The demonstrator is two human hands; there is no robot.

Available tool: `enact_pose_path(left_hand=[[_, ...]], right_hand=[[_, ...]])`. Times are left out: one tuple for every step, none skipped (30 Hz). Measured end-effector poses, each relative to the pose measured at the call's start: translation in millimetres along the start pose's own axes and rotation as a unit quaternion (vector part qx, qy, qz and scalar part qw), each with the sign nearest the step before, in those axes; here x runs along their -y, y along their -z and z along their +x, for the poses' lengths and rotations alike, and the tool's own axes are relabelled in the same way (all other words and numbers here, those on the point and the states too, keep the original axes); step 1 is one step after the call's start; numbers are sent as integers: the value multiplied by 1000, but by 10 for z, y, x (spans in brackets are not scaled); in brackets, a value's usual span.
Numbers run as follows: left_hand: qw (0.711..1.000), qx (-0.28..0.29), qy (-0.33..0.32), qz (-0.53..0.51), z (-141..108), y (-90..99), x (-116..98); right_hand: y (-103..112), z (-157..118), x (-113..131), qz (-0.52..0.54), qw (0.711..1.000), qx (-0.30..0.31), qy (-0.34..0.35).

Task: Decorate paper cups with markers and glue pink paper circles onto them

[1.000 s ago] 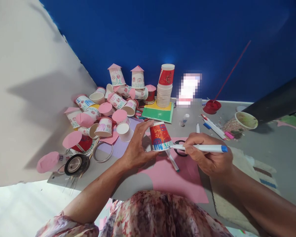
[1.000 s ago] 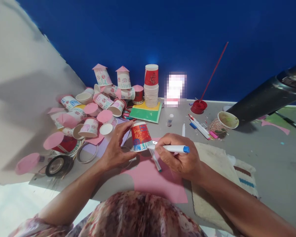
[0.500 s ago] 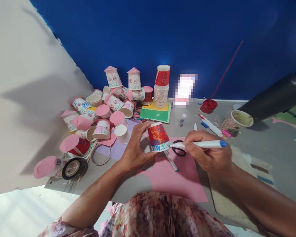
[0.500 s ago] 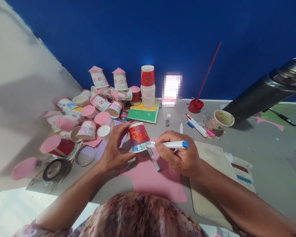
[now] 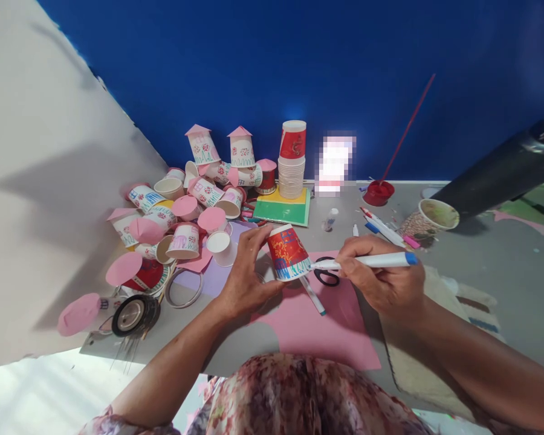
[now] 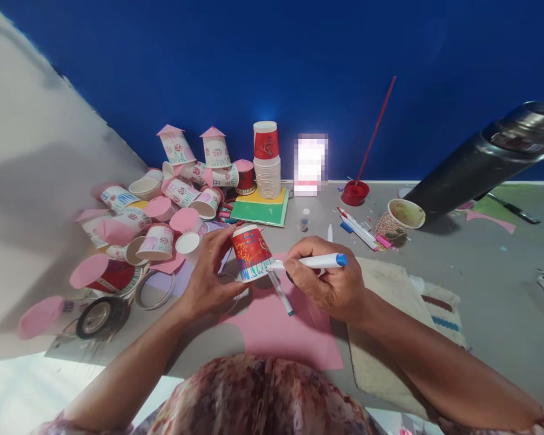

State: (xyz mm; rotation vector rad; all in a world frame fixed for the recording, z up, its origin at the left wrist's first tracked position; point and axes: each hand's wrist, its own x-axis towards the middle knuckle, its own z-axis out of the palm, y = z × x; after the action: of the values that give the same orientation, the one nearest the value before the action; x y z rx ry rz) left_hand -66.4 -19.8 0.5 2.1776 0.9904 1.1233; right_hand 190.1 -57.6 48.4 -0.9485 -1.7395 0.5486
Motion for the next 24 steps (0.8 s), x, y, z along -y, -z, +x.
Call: enact_pose_path(left_hand=[[1000, 0, 0, -1, 0, 0, -2], [1000, 0, 1, -2, 0, -1, -5], [1000, -1, 2, -2, 0, -1, -9], [1000, -2, 2, -2, 1, -2, -13], [1000, -2, 3, -1, 3, -3, -16], [1000, -2, 3, -1, 4, -4, -19], [1000, -1, 3, -2, 4, -5, -20], [1000, -1, 3, -6, 5, -7, -20], [1000, -1, 3, -12, 5, -10, -19], [1000, -2, 4, -19, 4, -14, -16], [1000, -4, 5, -26, 4, -18, -14], [999, -6, 5, -31, 3, -23, -11], [999, -8, 5, -36, 3, -28, -9], [999, -9, 5, -40, 4, -32, -8], [999, -11, 5, -44, 4, -37, -9], [999, -11, 4, -48, 5, -40, -9], [999, -11, 5, -51, 5, -43, -10], [998, -11, 5, -54, 5, -45, -10], [998, -11, 6, -59, 5, -46, -9], [998, -11, 8, -63, 3, -47, -6], [998, -10, 10, -67, 1, -48, -2], [997, -8, 13, -72, -1, -48, 3], [997, -6, 16, -75, -2, -49, 8], [997, -4, 18, -76, -4, -50, 11]], right_hand=[[-2, 4, 1, -1, 1000, 6, -1], [-4, 8, 2, -3, 1000, 16, -2], [-6, 14, 1, -7, 1000, 26, -2], [-6, 19, 0, -12, 999, 37, -2], [-6, 24, -1, -18, 999, 46, 1], [-4, 27, -1, -25, 998, 52, 2], [0, 29, 1, -29, 998, 51, 1], [4, 29, 5, -30, 999, 43, -2], [9, 27, 10, -29, 999, 33, -7], [14, 25, 15, -26, 999, 21, -11], [17, 23, 21, -24, 1000, 10, -14], [19, 21, 26, -22, 1000, 3, -14], [20, 20, 28, -21, 1000, 0, -14], [18, 21, 29, -20, 1000, 0, -14], [16, 23, 27, -19, 1000, 6, -15], [13, 25, 24, -19, 1000, 14, -16], [11, 29, 21, -20, 999, 26, -17], [10, 32, 17, -23, 999, 36, -17], [11, 35, 14, -26, 999, 43, -17], [14, 37, 13, -30, 998, 43, -16], [18, 38, 13, -34, 999, 36, -15], [22, 37, 14, -36, 999, 25, -14], [25, 36, 16, -36, 999, 14, -12], [27, 34, 17, -34, 999, 4, -8]])
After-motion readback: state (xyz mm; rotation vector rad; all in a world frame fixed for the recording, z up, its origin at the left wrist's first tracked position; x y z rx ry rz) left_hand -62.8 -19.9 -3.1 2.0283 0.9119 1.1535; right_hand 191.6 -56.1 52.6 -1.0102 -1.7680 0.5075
